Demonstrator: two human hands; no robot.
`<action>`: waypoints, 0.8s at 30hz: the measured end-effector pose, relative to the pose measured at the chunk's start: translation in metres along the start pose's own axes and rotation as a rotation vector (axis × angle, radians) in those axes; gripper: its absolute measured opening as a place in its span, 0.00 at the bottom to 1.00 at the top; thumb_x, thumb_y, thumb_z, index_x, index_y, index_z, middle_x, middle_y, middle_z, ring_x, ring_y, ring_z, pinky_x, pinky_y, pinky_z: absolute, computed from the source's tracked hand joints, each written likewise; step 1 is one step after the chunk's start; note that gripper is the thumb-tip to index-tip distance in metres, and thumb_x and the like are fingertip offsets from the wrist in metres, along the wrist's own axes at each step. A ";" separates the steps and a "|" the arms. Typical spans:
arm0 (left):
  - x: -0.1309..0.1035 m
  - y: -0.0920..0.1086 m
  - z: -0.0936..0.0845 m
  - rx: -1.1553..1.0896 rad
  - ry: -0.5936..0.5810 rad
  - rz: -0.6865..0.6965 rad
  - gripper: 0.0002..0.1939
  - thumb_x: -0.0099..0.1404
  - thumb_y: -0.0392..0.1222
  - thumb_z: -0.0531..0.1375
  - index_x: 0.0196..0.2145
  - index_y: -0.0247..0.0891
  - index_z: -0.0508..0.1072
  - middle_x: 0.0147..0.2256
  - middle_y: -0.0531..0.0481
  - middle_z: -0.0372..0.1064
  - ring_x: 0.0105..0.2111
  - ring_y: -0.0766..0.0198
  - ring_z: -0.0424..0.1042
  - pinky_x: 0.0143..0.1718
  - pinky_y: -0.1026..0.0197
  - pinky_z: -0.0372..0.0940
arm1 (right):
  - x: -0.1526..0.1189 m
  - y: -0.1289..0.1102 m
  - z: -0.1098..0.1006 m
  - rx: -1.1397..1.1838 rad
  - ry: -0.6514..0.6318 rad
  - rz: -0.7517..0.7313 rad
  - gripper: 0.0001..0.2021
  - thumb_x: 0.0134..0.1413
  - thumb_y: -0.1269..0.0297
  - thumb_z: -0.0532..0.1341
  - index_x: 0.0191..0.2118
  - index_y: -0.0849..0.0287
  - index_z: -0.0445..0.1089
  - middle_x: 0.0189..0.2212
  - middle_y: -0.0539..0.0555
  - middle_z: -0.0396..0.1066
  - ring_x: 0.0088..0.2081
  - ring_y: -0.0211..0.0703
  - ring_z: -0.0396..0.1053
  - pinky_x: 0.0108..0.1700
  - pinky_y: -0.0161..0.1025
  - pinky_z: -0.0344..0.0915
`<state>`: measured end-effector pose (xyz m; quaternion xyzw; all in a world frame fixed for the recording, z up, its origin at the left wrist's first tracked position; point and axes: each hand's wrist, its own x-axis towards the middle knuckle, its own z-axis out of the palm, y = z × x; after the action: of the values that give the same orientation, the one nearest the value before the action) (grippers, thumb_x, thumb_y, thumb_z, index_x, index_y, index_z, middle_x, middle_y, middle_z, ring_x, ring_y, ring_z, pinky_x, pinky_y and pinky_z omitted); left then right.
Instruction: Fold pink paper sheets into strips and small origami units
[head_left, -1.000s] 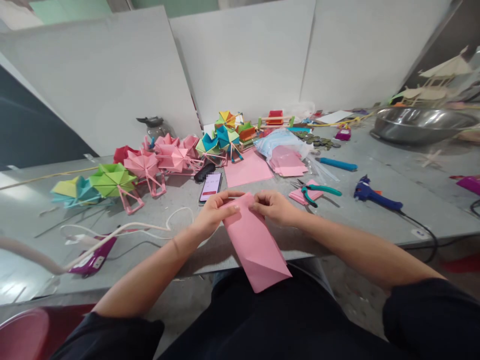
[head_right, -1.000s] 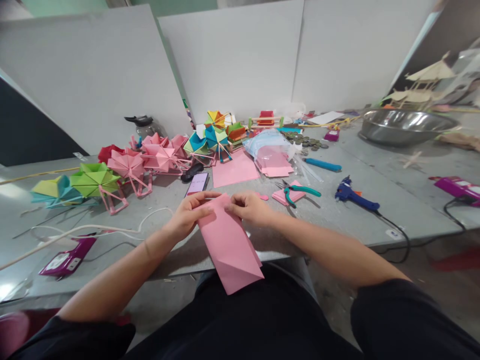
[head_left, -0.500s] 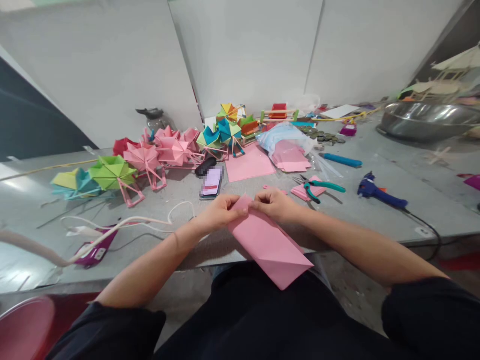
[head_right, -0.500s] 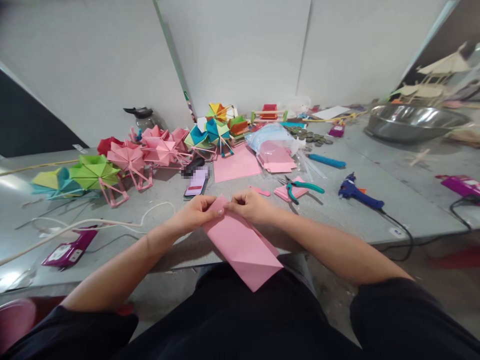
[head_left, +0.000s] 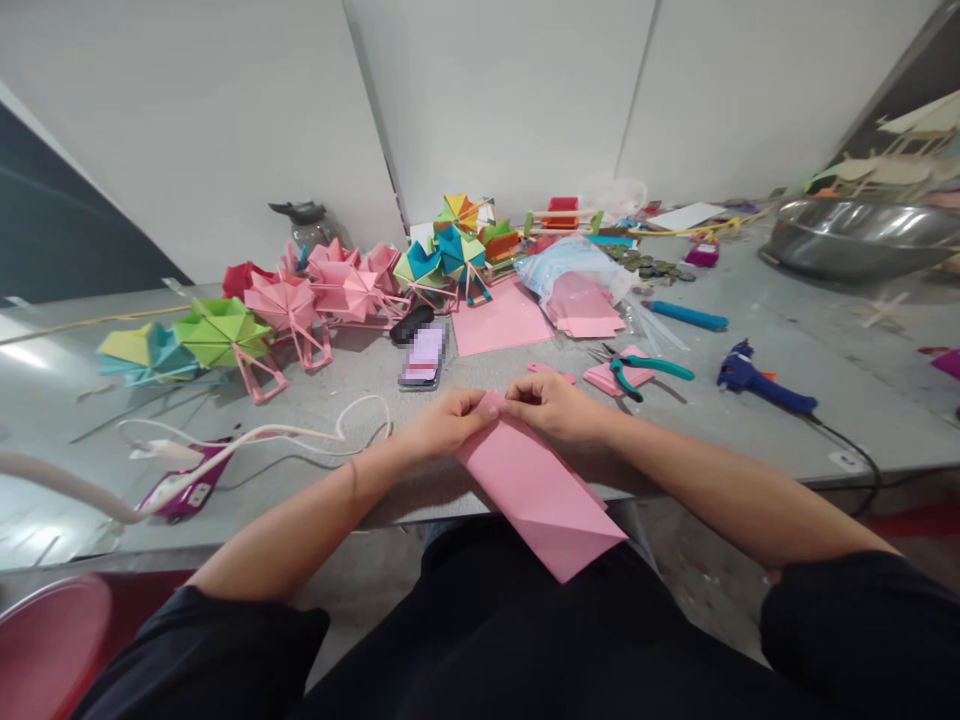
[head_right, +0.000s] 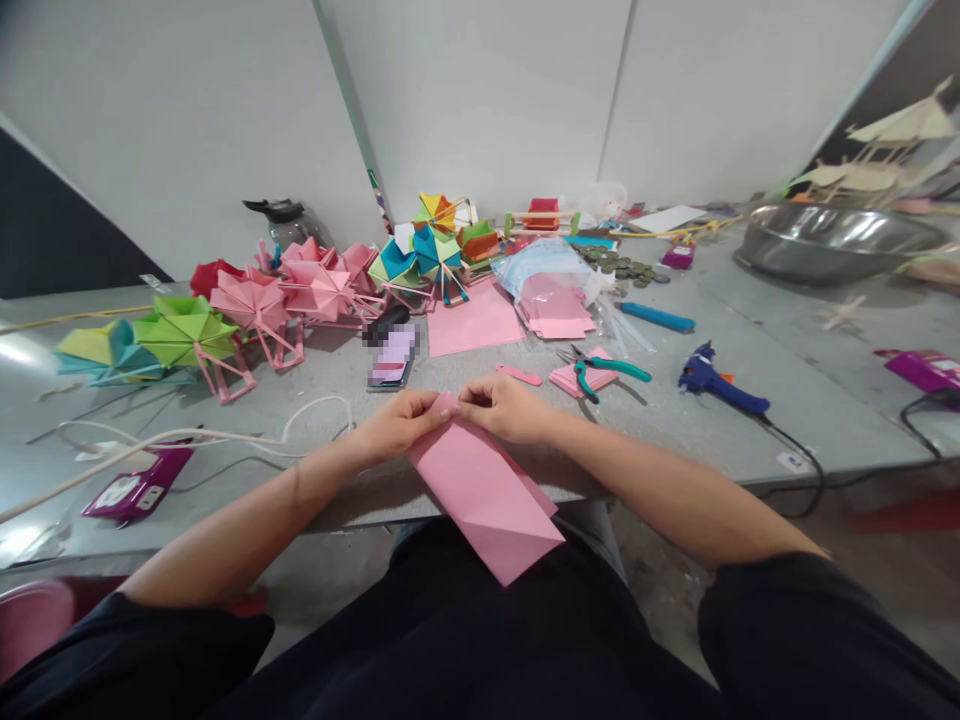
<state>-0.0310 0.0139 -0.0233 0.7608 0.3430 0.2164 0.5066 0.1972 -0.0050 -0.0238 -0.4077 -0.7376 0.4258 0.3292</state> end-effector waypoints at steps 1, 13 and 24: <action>0.000 0.001 0.000 -0.008 -0.005 0.001 0.27 0.69 0.67 0.62 0.32 0.37 0.74 0.28 0.51 0.67 0.28 0.65 0.63 0.27 0.64 0.57 | 0.000 0.001 0.000 -0.006 0.004 -0.001 0.25 0.59 0.36 0.67 0.29 0.55 0.73 0.26 0.51 0.69 0.28 0.41 0.62 0.30 0.39 0.58; 0.001 0.006 -0.003 0.019 0.009 -0.004 0.21 0.66 0.61 0.63 0.32 0.38 0.73 0.27 0.54 0.66 0.27 0.66 0.63 0.28 0.64 0.56 | 0.003 0.006 0.005 -0.095 0.040 -0.024 0.26 0.64 0.38 0.60 0.25 0.55 0.64 0.23 0.48 0.60 0.26 0.38 0.55 0.28 0.38 0.51; -0.002 0.003 0.002 0.012 0.402 0.148 0.12 0.65 0.44 0.69 0.40 0.42 0.69 0.36 0.51 0.74 0.35 0.62 0.73 0.39 0.59 0.67 | 0.001 0.003 0.005 -0.194 0.235 -0.068 0.24 0.68 0.45 0.59 0.24 0.53 0.59 0.22 0.49 0.64 0.27 0.41 0.60 0.31 0.40 0.56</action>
<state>-0.0301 0.0109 -0.0215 0.7284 0.3817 0.3983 0.4063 0.1942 -0.0050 -0.0288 -0.4594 -0.7451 0.2907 0.3864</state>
